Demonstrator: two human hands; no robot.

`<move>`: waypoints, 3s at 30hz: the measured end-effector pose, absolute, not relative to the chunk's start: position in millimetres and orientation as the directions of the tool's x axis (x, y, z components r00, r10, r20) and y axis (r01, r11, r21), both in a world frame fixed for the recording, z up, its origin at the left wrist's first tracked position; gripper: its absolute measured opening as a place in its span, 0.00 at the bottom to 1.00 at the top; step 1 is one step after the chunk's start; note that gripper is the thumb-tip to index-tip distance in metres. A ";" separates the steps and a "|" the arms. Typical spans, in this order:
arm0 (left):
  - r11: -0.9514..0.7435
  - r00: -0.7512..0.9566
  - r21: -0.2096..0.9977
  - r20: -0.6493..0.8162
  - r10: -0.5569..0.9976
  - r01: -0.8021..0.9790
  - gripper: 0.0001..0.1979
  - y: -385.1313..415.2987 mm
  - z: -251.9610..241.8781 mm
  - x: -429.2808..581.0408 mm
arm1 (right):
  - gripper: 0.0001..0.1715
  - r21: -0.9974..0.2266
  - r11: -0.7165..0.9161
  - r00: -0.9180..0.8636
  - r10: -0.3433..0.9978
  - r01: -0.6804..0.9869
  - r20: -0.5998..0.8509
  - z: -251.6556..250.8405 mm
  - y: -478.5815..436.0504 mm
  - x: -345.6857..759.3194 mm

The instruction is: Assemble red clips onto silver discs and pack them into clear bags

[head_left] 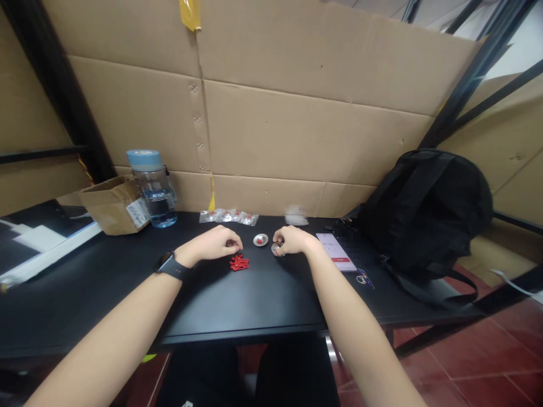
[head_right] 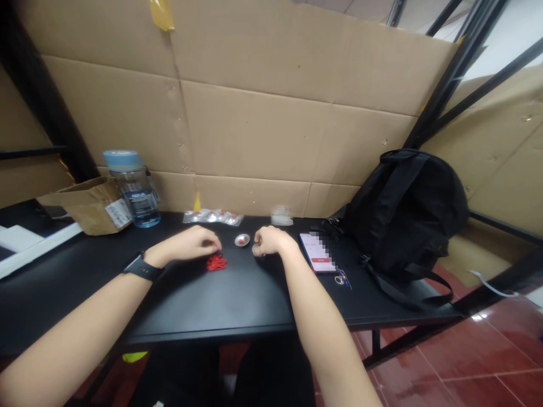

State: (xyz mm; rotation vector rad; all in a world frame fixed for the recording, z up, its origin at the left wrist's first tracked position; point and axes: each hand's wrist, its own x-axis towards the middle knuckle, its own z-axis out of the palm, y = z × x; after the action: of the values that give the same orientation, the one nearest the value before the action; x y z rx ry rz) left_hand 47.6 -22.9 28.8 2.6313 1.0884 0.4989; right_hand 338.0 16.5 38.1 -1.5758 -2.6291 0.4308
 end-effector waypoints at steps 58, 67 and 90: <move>-0.585 0.436 0.688 0.408 0.802 0.430 0.12 -14.8 -1.4 70.0 | 0.18 -0.614 0.688 -0.604 0.693 0.387 0.395 6.9 9.9 281.9; -0.548 0.378 0.811 0.450 0.809 0.206 0.20 -14.2 2.1 71.2 | 0.34 -0.731 0.639 -0.582 0.698 0.241 0.418 9.5 6.0 281.3; -0.575 0.427 0.778 0.443 0.788 0.253 0.18 -22.3 14.6 68.5 | 0.28 -0.609 0.702 -0.576 0.687 0.369 0.443 22.4 9.6 297.5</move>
State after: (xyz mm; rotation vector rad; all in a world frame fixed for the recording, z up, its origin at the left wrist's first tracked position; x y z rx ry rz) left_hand 68.5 -22.3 14.6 2.0567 0.8756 1.1025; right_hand 297.5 9.6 22.4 -0.8011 -2.2271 0.6047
